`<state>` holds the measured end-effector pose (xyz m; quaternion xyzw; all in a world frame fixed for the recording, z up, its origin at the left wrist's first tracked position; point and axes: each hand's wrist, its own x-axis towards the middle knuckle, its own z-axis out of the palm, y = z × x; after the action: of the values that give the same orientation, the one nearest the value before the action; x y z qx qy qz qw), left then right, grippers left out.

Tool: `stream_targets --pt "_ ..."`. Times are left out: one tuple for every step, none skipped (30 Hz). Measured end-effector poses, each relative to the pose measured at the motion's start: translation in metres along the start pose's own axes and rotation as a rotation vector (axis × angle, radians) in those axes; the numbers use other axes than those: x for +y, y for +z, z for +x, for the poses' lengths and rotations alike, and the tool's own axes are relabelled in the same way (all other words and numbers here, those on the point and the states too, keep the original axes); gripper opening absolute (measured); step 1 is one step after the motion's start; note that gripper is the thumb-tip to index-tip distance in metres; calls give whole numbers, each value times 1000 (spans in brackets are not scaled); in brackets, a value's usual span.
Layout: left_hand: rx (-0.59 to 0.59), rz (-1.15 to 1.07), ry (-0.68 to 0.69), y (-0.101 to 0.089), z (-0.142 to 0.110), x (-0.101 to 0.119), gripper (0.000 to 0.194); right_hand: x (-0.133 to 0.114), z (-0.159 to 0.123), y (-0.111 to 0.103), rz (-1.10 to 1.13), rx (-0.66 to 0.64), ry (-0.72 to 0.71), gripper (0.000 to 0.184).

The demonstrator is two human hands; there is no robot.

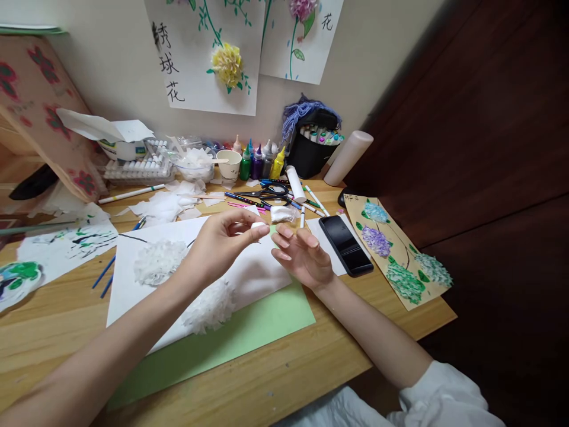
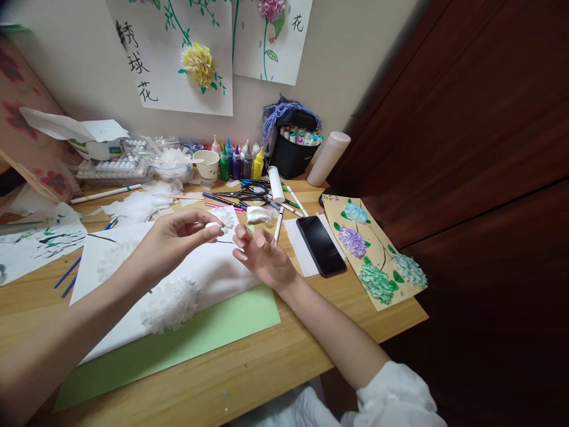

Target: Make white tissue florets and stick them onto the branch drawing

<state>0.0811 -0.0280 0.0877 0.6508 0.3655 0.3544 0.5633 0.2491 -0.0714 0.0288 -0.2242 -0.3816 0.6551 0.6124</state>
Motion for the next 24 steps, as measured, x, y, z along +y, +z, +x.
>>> stream_targets --pt "0 -26 -25 0 1 -1 30 0 0 -1 -9 -12 -7 48" --pt "-8 -65 -63 0 1 -2 31 0 1 -1 -19 -20 -9 46" --pt "-24 -113 -106 0 2 -3 32 0 2 -2 -31 -19 -11 43" --pt "-48 -164 -148 1 2 -3 33 0 3 -2 -55 -6 -17 38" --pt "-73 -209 -182 1 2 -3 34 -1 4 -2 -98 19 -36 31" --pt "-100 -239 -207 2 2 -4 35 -1 5 -2 -169 53 -75 25" --pt "-119 -252 -221 3 2 -4 36 -2 5 -1 -276 87 -137 19" --pt "-128 -253 -229 4 2 -5 37 -2 5 1 -417 114 -218 16" --pt "-127 -244 -233 5 1 -7 37 -3 4 3 -588 124 -304 20" --pt "-122 -232 -235 6 1 -8 37 -4 2 6 -773 112 -379 28" --pt "-122 -221 -239 8 0 -10 37 -4 0 9 -952 78 -436 38" --pt "-129 -214 -243 10 -1 -11 36 -5 -2 11 -1107 33 -473 46" --pt "-141 -213 -248 11 -2 -13 35 -5 -3 14 -1225 -16 -492 52" --pt "-158 -216 -254 13 -2 -13 34 -5 -5 15 -1303 -58 -501 55" --pt "-168 -222 -260 15 -3 -14 33 -4 -5 16 -1343 -88 -503 56" --pt "-171 -229 -266 16 -3 -13 32 -4 -6 16 -1355 -101 -504 55" --pt "-161 -233 -267 17 -4 -13 30 -3 -5 15 -1354 -102 -505 52" --pt "-150 -236 -265 18 -4 -12 28 -2 -5 14 -1355 -103 -503 49" --pt "-147 -246 -267 18 -5 -11 25 -2 -4 12 -1366 -111 -504 47" --pt "-155 -276 -275 19 -6 -9 24 -1 -3 11 -1393 -123 -506 46" --pt "-175 -337 -294 19 -6 -8 23 1 -3 10 -1438 -136 -510 48" --pt "-204 -430 -322 20 -7 -7 25 2 -3 10 -1494 -146 -519 51" --pt "-239 -548 -354 21 -8 -5 30 4 -4 11 -1554 -152 -527 55" --pt "-270 -671 -379 22 -10 -5 36 6 -6 14 -1605 -156 -537 58"
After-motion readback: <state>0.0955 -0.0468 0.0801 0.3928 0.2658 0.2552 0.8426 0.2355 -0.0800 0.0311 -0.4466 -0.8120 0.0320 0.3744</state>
